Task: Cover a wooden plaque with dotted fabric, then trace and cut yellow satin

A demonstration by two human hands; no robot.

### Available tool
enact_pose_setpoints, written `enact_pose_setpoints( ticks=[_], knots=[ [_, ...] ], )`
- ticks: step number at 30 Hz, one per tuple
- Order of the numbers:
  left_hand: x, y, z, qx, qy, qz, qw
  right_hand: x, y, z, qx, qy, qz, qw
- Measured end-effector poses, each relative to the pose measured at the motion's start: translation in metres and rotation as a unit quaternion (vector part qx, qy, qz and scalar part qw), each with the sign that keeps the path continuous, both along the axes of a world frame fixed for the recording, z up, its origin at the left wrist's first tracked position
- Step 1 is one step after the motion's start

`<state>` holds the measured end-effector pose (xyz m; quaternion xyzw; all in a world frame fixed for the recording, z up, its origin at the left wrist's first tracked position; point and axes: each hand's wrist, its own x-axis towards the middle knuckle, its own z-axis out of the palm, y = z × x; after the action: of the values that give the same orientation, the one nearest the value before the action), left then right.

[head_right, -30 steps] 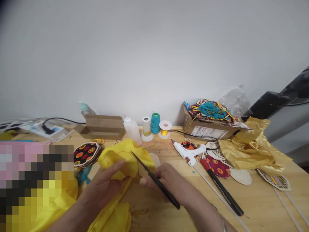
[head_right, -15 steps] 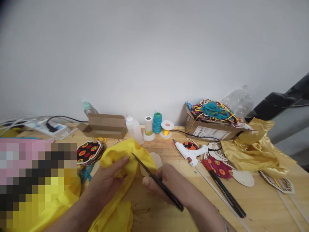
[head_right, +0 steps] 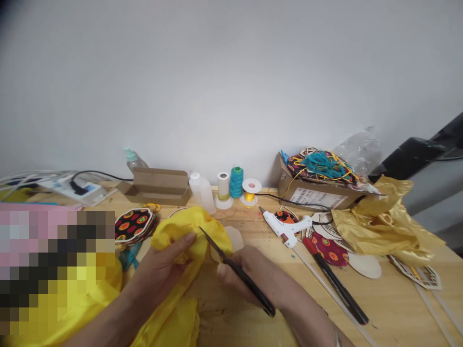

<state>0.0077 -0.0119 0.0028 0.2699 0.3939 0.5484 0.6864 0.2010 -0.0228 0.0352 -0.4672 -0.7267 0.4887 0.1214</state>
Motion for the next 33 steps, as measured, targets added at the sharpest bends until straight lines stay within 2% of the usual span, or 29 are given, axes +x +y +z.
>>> enact_pose_setpoints(
  ticks=[7,14,22,28,33],
  knots=[
    [0.0,-0.001,0.001,0.005,0.003,-0.007,1.0,0.0,-0.002,-0.002,0.001,0.013,-0.012,1.0],
    [0.0,-0.003,-0.002,-0.005,0.004,-0.025,1.0,0.001,0.006,0.013,-0.034,0.017,0.04,0.998],
    [0.001,-0.002,-0.002,0.007,0.014,-0.028,0.999,0.004,0.005,0.003,-0.053,0.036,0.032,0.997],
    [0.001,-0.002,-0.002,0.008,0.008,-0.026,1.0,0.001,-0.01,0.009,0.014,0.021,-0.08,0.996],
    [0.001,-0.002,-0.001,0.003,0.001,-0.022,1.0,0.002,0.002,0.01,-0.05,0.02,0.004,0.999]
  ],
)
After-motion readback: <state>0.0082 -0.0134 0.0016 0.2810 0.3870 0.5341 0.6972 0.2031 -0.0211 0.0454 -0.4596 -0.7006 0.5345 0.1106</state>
